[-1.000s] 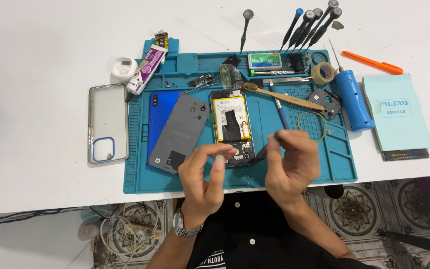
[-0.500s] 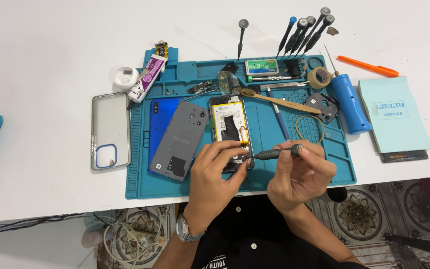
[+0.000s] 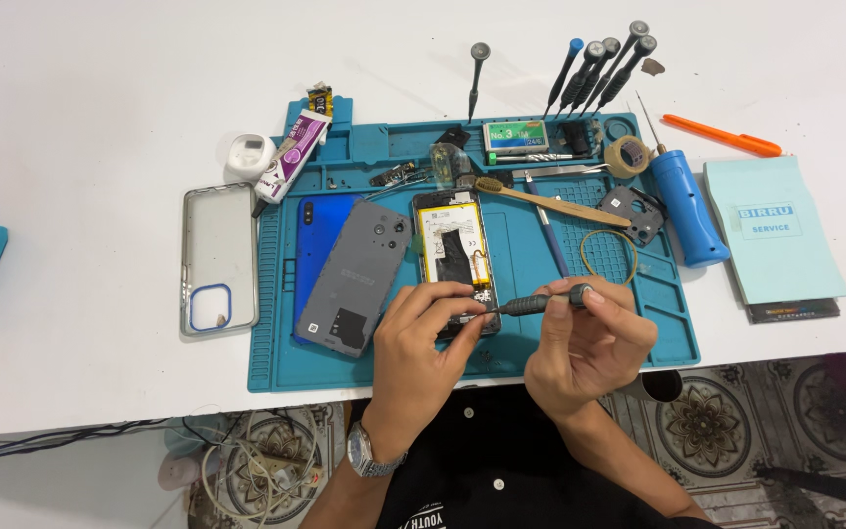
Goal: The person repairs a disassembled smartphone on a repair mat, using a screwdriver to work on the phone's internal components and pressing and adjusting parts inside the phone body with their fingers. Other phones, a phone case, and assorted repair tools remain on the mat around the work area.
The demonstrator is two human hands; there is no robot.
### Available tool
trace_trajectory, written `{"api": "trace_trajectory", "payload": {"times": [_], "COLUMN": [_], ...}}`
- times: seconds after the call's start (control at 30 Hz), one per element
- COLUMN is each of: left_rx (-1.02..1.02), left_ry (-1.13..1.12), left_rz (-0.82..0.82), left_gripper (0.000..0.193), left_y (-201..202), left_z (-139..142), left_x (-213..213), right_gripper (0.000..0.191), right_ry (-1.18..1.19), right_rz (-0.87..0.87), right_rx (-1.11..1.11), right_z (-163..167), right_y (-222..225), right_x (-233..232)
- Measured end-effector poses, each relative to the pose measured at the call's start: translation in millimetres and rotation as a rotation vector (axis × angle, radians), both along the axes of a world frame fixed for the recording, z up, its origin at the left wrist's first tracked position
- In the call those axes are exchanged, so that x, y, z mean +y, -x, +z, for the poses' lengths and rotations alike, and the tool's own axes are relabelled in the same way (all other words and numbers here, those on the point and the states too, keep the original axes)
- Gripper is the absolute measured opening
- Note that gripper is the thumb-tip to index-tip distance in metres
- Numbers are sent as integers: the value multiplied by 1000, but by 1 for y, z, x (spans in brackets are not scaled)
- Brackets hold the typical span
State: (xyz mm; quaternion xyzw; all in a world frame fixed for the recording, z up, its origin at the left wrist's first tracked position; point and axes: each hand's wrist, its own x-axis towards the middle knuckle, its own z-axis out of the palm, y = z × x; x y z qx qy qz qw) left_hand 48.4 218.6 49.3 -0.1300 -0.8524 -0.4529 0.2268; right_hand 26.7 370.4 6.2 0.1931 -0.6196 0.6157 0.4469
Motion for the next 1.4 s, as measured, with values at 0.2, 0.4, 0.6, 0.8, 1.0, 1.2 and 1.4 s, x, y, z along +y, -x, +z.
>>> {"api": "trace_trajectory", "payload": {"times": [0.2,0.4,0.6,0.8,1.0,1.2,1.4], "left_rx": [5,32,49,40,16,24,13], "left_ry": [11,30,50,66,73,80,84], "left_rz": [11,-58,-69,-72,-79,-79,-81], "left_gripper": [17,38,40,40,40,40,41], "left_y": [0,0,0,1,0,1,2], "left_z": [1,4,6,7,5,5,5], "left_x": [0,-3,-2,-3,-2,-4,-4], "right_gripper": [32,34,37,37,36,37,38], "right_ry": [-17,-29,-74,-93,-109,-110,-124], "right_rz": [22,7,12,18,26,31,23], "right_rx": [-5,-41,-35,-65,-69,-68,-64], "right_z": [0,1,6,10,10,9,9], "right_y": [0,-3,-1,0,2,3,3], "right_x": [-1,-1,-2,-5,-4,-5,-4]}}
